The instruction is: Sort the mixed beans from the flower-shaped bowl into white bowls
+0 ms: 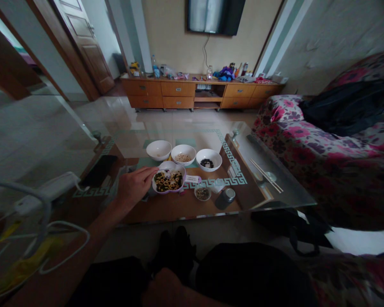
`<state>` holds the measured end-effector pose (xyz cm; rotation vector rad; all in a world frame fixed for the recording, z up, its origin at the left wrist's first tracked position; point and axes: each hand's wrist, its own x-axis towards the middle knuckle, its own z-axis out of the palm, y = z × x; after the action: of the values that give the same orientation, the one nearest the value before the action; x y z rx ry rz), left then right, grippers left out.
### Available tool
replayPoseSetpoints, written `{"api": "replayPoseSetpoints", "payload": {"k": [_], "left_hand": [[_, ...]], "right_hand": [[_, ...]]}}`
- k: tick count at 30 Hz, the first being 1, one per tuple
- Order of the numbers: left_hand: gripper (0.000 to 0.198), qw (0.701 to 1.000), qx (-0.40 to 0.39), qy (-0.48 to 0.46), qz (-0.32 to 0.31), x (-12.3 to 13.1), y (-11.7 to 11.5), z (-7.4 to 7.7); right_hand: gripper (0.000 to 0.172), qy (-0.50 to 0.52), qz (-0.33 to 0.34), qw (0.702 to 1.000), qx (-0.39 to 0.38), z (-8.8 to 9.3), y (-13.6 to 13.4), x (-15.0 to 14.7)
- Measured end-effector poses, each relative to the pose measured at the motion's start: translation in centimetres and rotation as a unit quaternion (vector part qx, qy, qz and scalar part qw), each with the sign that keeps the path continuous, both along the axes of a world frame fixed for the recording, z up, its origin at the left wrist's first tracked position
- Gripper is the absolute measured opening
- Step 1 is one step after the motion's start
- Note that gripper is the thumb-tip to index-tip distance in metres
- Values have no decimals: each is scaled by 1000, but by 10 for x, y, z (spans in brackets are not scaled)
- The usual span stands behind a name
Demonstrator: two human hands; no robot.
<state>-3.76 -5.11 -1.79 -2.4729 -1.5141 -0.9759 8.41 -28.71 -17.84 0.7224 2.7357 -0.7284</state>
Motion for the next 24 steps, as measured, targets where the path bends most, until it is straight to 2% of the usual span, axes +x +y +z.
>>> {"api": "replayPoseSetpoints", "payload": {"k": [4, 9, 11, 14, 17, 19, 20, 22, 24], "left_hand": [[34, 999, -13, 5, 29, 5, 9, 13], [29, 998, -29, 52, 31, 1, 4, 25], [28, 997, -32, 65, 23, 0, 1, 35], [27, 999, -21, 37, 31, 5, 2, 54], [27, 995, -49, -72, 43, 15, 8, 70], [29, 976, -104, -190, 29, 23, 10, 74], [30, 955, -141, -260, 15, 27, 9, 74], [30, 900, -194, -389, -28, 35, 4, 72], [31, 869, -247, -425, -53, 44, -4, 68]], "right_hand": [[23, -30, 3, 1000, 7, 16, 7, 0], [30, -37, 17, 999, 27, 45, 13, -3], [25, -25, 23, 999, 40, 70, 21, 0], [20, 21, 13, 997, 73, 128, 45, 16], [17, 132, -111, 973, 151, 192, 84, 43], [18, 185, -215, 946, 160, 223, 115, 62], [21, 219, -283, 922, 151, 231, 132, 69], [27, 306, -391, 863, 97, 237, 163, 80], [34, 407, -441, 799, -37, 231, 191, 84]]}}
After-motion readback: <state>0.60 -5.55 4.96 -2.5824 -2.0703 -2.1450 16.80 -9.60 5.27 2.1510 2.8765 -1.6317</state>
